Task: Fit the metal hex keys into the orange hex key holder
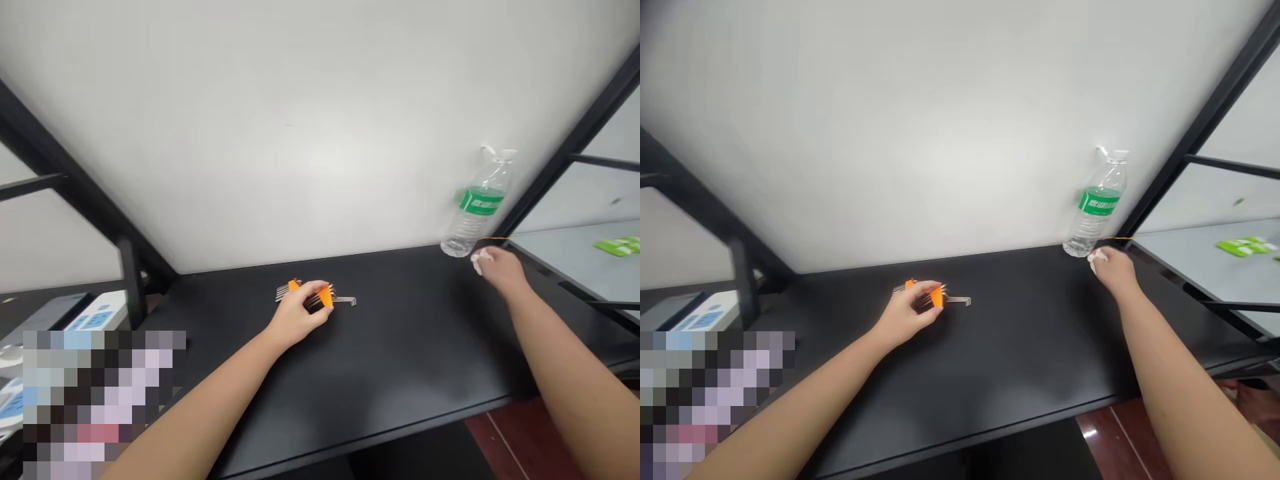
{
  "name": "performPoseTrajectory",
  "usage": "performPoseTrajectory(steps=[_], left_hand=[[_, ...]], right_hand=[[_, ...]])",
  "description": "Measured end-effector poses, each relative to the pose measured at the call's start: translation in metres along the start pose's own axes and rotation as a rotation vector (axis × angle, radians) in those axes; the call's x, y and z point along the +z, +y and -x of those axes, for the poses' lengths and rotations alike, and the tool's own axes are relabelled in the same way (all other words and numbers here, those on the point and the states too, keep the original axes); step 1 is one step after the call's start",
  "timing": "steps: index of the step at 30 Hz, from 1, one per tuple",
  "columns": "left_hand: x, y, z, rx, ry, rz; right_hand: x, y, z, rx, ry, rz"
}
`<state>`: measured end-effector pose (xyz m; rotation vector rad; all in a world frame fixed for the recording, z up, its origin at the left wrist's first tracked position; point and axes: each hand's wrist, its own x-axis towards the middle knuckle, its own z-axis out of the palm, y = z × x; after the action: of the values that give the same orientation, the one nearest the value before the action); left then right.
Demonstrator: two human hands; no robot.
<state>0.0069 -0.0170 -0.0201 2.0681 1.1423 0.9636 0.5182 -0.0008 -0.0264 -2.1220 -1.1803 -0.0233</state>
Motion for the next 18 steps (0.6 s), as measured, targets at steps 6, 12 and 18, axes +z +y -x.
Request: performPoseTrajectory(steps=[6,12,18], left_hand=[[-0.001,-0.002,-0.006,0.020,0.095,-0.014],[-0.004,-0.003,-0.006,-0.006,0.084,-0.068],[-0.002,-0.002,-0.003,-0.024,0.066,-0.030]], right_hand=[[-0.026,0.065,0.019,-0.103,-0.067,0.238],[-0.025,0.071,0.036,-0.275,-0.247,0.453],[0.021,-0.023,0.005,-0.416,-0.401,0.459]])
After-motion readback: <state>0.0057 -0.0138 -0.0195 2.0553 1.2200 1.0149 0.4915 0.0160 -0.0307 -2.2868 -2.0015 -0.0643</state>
